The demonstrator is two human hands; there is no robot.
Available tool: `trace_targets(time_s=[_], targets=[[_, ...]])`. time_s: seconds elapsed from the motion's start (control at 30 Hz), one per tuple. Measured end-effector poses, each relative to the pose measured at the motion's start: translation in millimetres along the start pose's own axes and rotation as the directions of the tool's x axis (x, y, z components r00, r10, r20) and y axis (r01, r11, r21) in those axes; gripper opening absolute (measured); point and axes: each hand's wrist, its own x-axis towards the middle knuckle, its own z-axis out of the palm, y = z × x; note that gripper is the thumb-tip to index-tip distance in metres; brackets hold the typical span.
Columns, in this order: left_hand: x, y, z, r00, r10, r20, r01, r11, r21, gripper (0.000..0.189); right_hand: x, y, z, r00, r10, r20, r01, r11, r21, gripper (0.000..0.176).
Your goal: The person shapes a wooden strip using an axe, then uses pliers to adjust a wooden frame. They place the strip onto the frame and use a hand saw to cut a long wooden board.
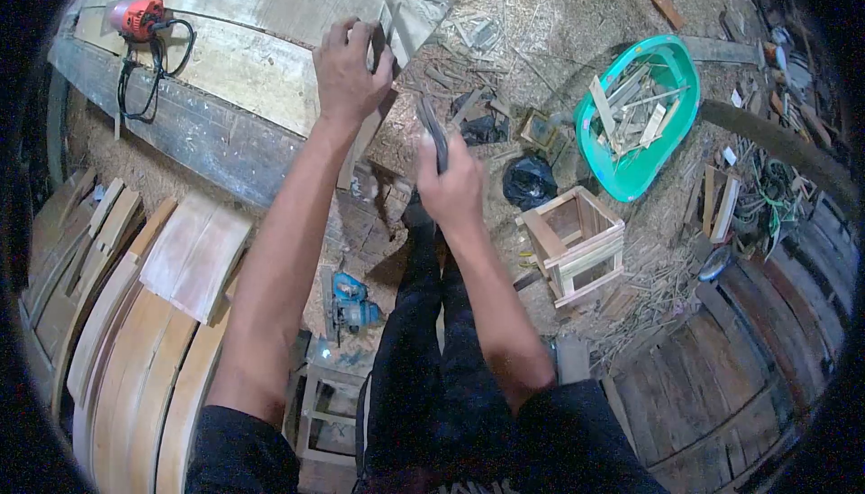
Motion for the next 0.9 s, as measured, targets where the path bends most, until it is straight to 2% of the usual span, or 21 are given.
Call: trace_targets(time_s=[0.07,0.1,0.2,0.23,0.33,0.37,0.47,0.5,0.63,0.73,0.77,0.87,0.9], targets=[[0,1,1,1.000,-0.003,0.001,0.003,1.000,-0.009,0.036,-1,3,-4,1.000,0.000,0.006,0.000,0.997,-0.071,0.034],[1,0,2,1.000,0.001,-0.001,-0.001,1.000,-0.018,0.036,10,-5,-1,1.000,0.004,0.004,-0.004,1.000,-0.006,0.034],[-7,-1,1,1.000,-0.012,0.011,0.012,1.000,-0.015,0.036,28,-20,5,1.000,0.001,0.021,-0.001,1.000,-0.001,0.032],[-1,-1,2,1.000,-0.007,0.002,0.007,1.000,-0.011,0.036,20,-13,5,1.000,-0.006,0.013,0.007,0.999,-0.044,0.030],[-1,1,0,0.999,-0.027,0.034,0.026,1.000,0.006,0.036,-6,-6,-8,0.999,0.016,0.034,-0.018,0.998,0.052,0.031],[0,-1,3,0.999,-0.030,0.014,0.030,1.000,-0.001,0.035,-2,-2,-3,0.999,-0.021,-0.025,0.023,0.997,0.067,0.035],[-1,0,3,0.999,-0.031,0.020,0.031,1.000,-0.005,0.034,38,-21,10,0.996,-0.078,-0.032,0.077,0.997,-0.016,0.034],[0,1,1,0.999,-0.030,0.018,0.030,1.000,-0.005,0.033,36,-15,15,0.996,-0.080,-0.044,0.081,0.997,0.014,0.032],[5,-3,3,0.999,-0.042,-0.008,0.042,0.999,-0.019,0.033,-7,3,-7,0.998,-0.057,-0.017,0.057,0.998,0.019,0.032],[6,-2,7,0.997,-0.073,-0.015,0.072,0.997,-0.024,0.034,12,-3,-3,1.000,-0.007,0.028,0.009,0.998,-0.062,0.032],[9,-3,10,0.996,-0.087,-0.021,0.086,0.996,-0.011,0.035,22,-3,2,0.999,0.015,0.036,-0.014,1.000,-0.003,0.032],[6,-7,13,0.995,-0.090,-0.047,0.089,0.996,-0.017,0.036,24,3,-3,0.997,-0.072,0.042,0.073,0.997,-0.039,0.033],[5,-7,13,0.995,-0.092,-0.040,0.091,0.996,-0.023,0.036,18,-3,-12,0.996,-0.023,0.081,0.026,0.999,-0.032,0.033]])
